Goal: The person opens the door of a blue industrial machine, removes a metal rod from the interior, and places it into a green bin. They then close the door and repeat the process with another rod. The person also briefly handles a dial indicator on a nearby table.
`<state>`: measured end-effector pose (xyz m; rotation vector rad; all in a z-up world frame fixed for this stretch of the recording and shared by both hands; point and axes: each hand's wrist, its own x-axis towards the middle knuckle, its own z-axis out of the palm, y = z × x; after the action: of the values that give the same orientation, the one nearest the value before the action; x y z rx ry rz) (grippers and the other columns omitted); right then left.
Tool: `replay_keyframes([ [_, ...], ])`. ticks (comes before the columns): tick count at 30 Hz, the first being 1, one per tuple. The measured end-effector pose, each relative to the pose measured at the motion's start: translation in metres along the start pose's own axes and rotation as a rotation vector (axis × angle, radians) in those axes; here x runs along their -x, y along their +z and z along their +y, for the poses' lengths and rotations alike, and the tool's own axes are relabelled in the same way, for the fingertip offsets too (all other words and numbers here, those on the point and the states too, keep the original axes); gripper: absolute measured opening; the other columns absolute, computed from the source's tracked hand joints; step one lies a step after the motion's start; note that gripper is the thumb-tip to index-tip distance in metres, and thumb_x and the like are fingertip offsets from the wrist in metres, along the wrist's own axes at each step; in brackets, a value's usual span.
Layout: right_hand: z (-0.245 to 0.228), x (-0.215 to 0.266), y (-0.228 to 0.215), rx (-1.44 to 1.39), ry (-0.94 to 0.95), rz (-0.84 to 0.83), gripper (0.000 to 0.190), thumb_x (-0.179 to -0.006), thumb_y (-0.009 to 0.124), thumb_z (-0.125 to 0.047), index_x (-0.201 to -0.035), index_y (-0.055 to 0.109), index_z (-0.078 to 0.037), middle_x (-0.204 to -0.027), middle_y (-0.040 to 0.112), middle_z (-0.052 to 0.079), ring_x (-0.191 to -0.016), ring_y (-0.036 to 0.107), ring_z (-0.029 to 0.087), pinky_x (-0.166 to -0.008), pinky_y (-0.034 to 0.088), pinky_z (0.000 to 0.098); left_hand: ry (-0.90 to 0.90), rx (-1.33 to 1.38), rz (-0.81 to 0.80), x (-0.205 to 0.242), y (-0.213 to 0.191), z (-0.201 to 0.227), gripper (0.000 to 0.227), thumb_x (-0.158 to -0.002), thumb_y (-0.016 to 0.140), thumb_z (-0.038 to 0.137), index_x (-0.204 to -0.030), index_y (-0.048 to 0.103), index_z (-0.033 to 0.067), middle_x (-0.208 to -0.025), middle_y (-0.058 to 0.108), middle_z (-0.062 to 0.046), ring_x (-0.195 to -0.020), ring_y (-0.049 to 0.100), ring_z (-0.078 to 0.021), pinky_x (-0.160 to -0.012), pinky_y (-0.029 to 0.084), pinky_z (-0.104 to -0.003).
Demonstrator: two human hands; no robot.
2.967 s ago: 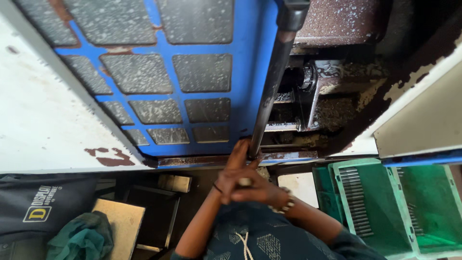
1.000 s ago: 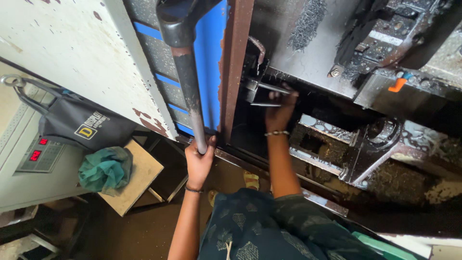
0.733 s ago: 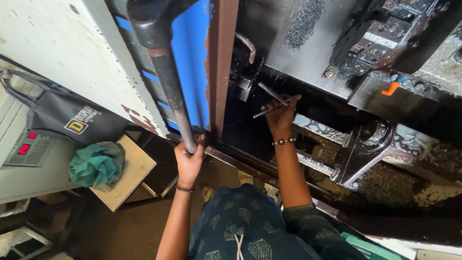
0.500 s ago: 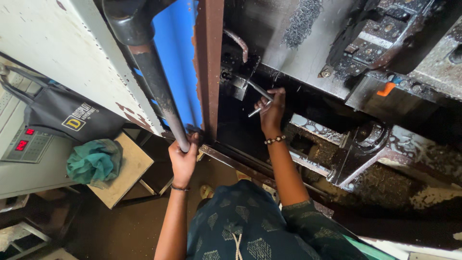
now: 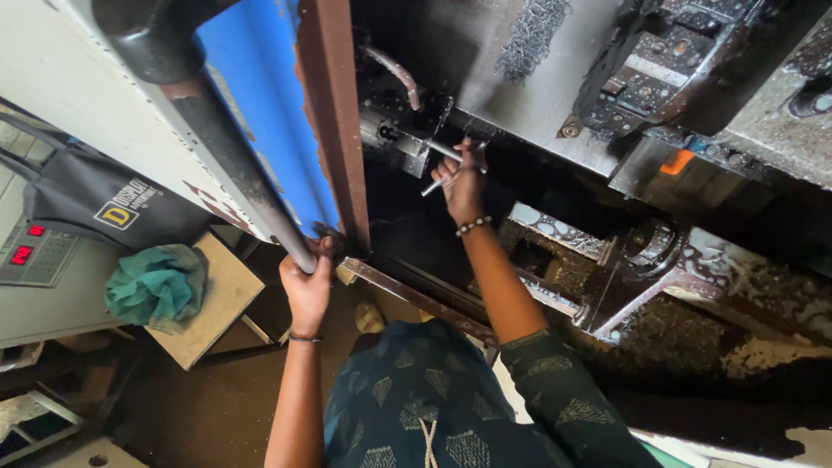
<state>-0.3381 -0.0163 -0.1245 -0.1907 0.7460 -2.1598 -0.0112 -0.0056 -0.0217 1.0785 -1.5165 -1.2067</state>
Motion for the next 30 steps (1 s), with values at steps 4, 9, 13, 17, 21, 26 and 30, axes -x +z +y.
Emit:
replay_keyframes([
  [4,0.004,-0.006,0.026,0.115,0.12,0.116,0.034,-0.098,0.059,-0.048,-0.097,0.05,-0.016,-0.06,0.04,-0.006,-0.047,0.039,0.009,-0.046,0.038,0.0278,0.155,-0.028,-0.008,0.002,-0.001,0.001,0.025,-0.099,0.073,0.009,-0.08,0.058,0.0024,-0.074,0.059,0.003,-0.069,0.05,-0.004,-0.063,0.045,-0.024],
  [9,-0.012,0.016,0.056,0.417,0.159,0.23,0.057,-0.086,0.072,-0.059,-0.103,0.043,-0.013,-0.069,0.046,-0.002,-0.048,0.045,0.008,-0.042,0.039,0.0242,0.07,-0.005,-0.013,-0.001,-0.001,0.004,0.025,-0.098,0.074,0.01,-0.08,0.058,0.0019,-0.073,0.058,0.002,-0.066,0.049,-0.0055,-0.061,0.043,-0.025],
  [13,0.001,0.063,0.068,0.543,-0.261,0.357,0.072,-0.087,0.077,-0.046,-0.132,0.03,-0.015,-0.092,0.055,0.002,-0.056,0.05,0.007,-0.046,0.044,0.0238,0.141,-0.038,0.003,0.003,-0.001,0.002,0.023,-0.098,0.074,0.009,-0.081,0.061,0.0014,-0.076,0.061,0.003,-0.071,0.051,-0.0047,-0.065,0.045,-0.024],
  [17,0.016,0.077,0.074,0.731,-0.464,0.13,0.092,-0.093,0.08,-0.033,-0.148,0.011,-0.007,-0.115,0.057,0.011,-0.091,0.057,0.013,-0.079,0.049,0.0286,0.121,-0.019,0.006,0.001,0.001,0.0,0.023,-0.097,0.073,0.007,-0.079,0.06,0.0023,-0.073,0.057,0.004,-0.069,0.048,-0.0045,-0.063,0.043,-0.024],
  [21,0.023,0.069,0.081,0.873,-0.446,0.163,0.085,-0.096,0.079,-0.027,-0.144,0.013,-0.001,-0.12,0.064,0.013,-0.104,0.066,0.017,-0.094,0.054,0.0323,0.073,-0.018,-0.057,0.001,-0.003,0.001,0.033,-0.098,0.072,0.004,-0.074,0.05,0.0036,-0.071,0.048,0.004,-0.07,0.042,-0.0057,-0.064,0.04,-0.024],
  [26,0.02,0.062,0.093,0.92,-0.408,0.298,0.089,-0.093,0.077,-0.029,-0.143,0.01,0.002,-0.111,0.066,0.014,-0.096,0.067,0.019,-0.087,0.055,0.0329,0.101,-0.038,-0.104,-0.005,-0.002,0.006,0.025,-0.095,0.068,0.0,-0.076,0.051,0.0031,-0.078,0.053,0.001,-0.076,0.046,-0.0071,-0.072,0.042,-0.024],
  [30,0.013,0.069,0.103,0.959,-0.408,0.28,0.088,-0.095,0.074,-0.032,-0.142,0.01,0.005,-0.108,0.069,0.016,-0.096,0.07,0.022,-0.087,0.054,0.0335,0.127,-0.059,-0.102,-0.001,-0.002,0.008,0.028,-0.096,0.068,0.0,-0.075,0.049,0.0027,-0.08,0.054,0.0,-0.078,0.049,-0.0083,-0.076,0.044,-0.025],
])
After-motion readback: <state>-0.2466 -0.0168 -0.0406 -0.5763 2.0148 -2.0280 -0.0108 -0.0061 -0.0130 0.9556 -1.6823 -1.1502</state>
